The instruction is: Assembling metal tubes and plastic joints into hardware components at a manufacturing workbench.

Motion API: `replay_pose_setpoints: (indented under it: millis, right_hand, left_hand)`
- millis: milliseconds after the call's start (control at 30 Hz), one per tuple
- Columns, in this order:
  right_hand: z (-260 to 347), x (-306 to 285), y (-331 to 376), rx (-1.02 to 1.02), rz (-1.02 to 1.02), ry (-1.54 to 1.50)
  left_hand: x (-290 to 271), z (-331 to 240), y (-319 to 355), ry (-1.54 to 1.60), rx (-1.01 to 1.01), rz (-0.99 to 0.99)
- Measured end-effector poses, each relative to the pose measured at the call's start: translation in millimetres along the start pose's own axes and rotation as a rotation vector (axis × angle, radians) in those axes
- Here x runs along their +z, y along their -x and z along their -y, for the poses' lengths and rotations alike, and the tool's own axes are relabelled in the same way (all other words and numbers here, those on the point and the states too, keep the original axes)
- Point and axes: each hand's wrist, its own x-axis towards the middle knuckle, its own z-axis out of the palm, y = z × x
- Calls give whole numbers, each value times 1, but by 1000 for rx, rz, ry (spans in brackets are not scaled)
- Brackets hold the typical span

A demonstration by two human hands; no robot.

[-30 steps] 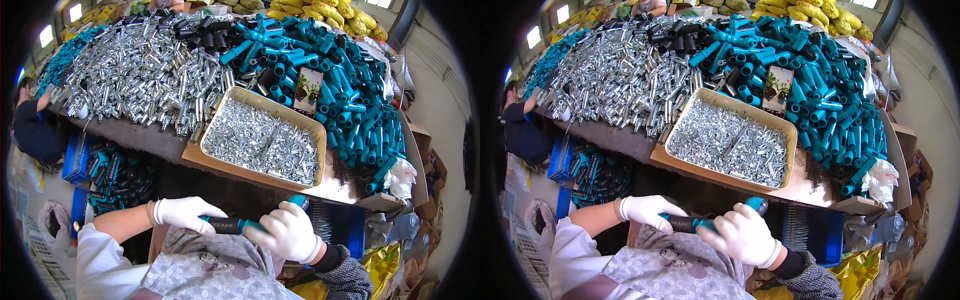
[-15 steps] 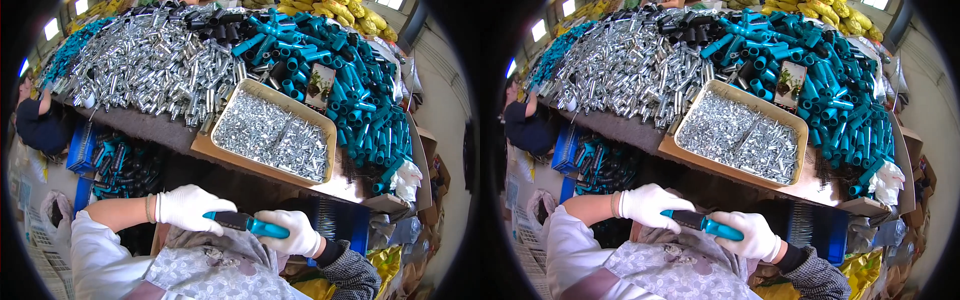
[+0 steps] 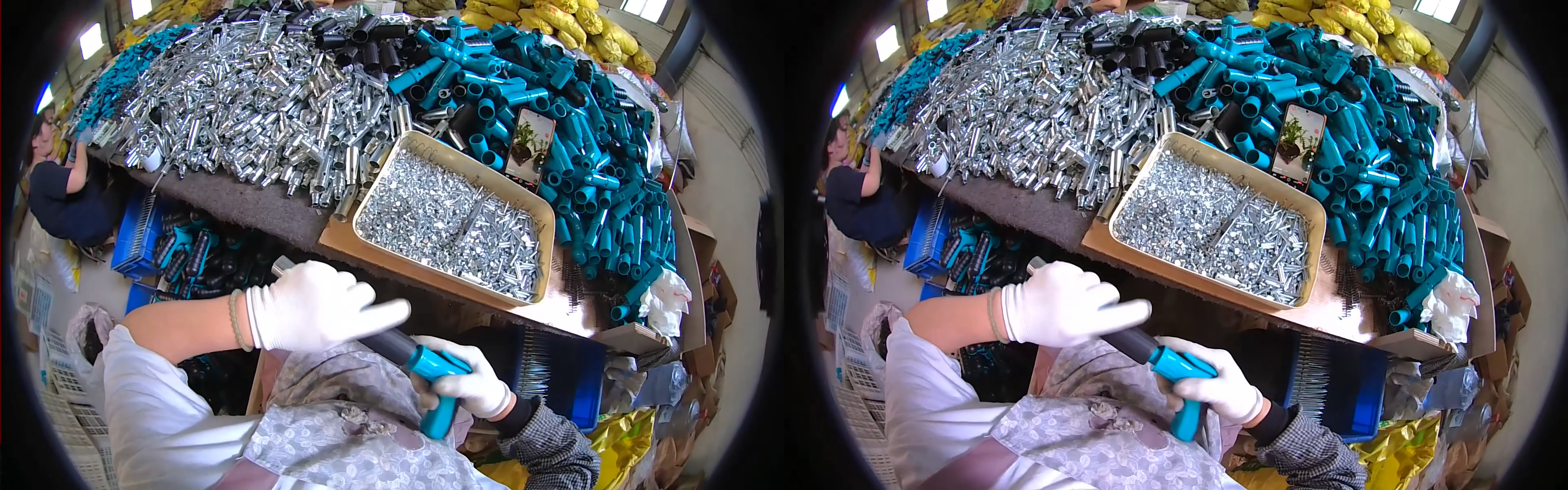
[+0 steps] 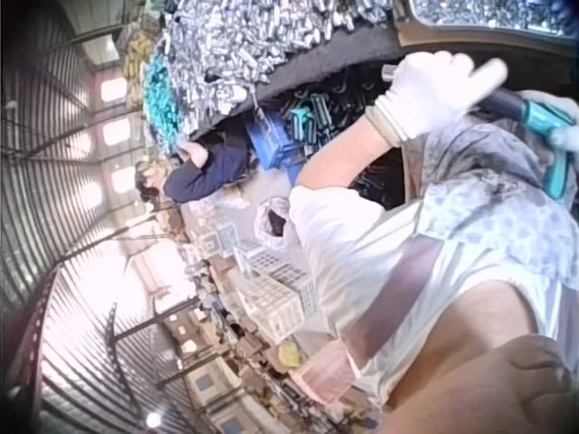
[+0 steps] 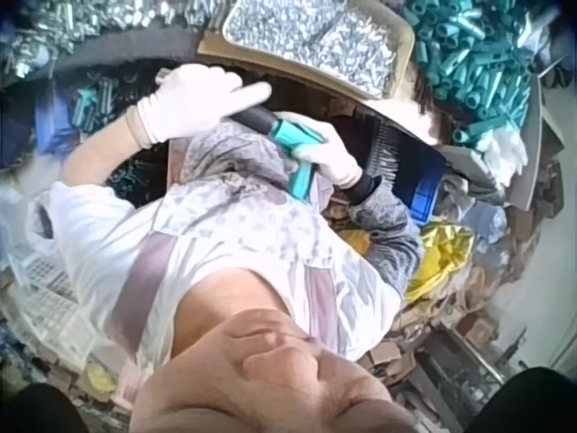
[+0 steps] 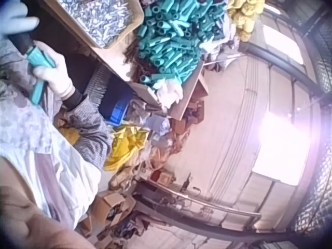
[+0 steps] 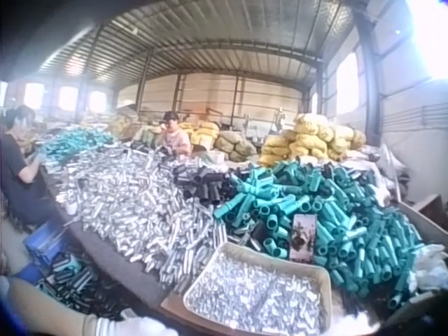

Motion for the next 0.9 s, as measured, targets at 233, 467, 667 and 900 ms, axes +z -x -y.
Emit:
replay_pose_setpoints:
  millis: [233,467,667,900]
  right_hand:
    - [22,18,-8,-58,-41,615]
    - [13,16,-17,-654,-40,1382]
    - [19,20,-13,-589,-18,1544]
    - [24,15,-13,-14,-139,12]
  left_hand:
    - [-16,-10,1,124,-209,334]
    - [5,4,5,431,-300,495]
    - [-4,10,-6,375,-238,562]
    - [7,16,-5,-28,-115,-2]
